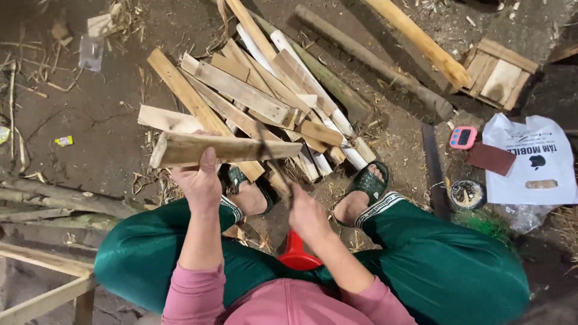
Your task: Removing nails and debris from wooden planks using a hammer and pry tool to clean the wood.
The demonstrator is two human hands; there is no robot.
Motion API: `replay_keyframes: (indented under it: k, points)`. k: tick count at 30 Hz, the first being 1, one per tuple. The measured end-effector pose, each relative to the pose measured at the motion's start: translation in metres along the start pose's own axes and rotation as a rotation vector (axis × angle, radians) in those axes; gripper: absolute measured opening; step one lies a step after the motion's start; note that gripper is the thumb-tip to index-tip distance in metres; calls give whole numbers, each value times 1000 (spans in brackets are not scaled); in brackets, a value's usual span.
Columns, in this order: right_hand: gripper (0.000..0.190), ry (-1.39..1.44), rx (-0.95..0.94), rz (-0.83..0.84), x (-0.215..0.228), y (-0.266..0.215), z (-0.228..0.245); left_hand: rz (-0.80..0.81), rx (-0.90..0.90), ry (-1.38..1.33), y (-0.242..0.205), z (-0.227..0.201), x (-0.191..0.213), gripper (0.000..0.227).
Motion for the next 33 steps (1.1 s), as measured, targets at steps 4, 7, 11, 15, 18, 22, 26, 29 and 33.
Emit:
replay_keyframes:
  k: [4,7,11,15,18,22,26,29,33]
  points:
    - [49,27,-70,-37,-3,4,-36,-82,24,-163,7,10,14,30]
    - [24,316,-457,-290,12,7,-98,-158,39,-120,38,-45,47,25]
    - [37,184,-148,-334,62,-8,-62,-100,-122,-94,66,-120,128,29]
    - [36,219,-162,-262,61,-6,-40,13,-157,58,97,-126,184,45]
    - [34,34,-60,-277,48,2,-28,290,-521,415,105,-97,157,25]
    - [38,17,-125,-165,40,8,-21,198,232,405,68,61,171,19]
    - [34,264,-288,-169,43,3,-53,664,-103,554,-37,190,150,14]
    - [36,110,-341,-169,57,1,-60,1144,26,1113,-118,277,157,30]
    - [35,222,-321,-202,63,-4,-40,1137,236,1147,-96,290,139,46]
Point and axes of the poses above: each hand's wrist, its own y-axis towards the middle knuckle, its own x-axis out of the back of the hand, z = x × y, the point moved 7 cm from there along y, towards the middle knuckle, and after that the axes turned 1 degree about -y, right-handed, at the moved point
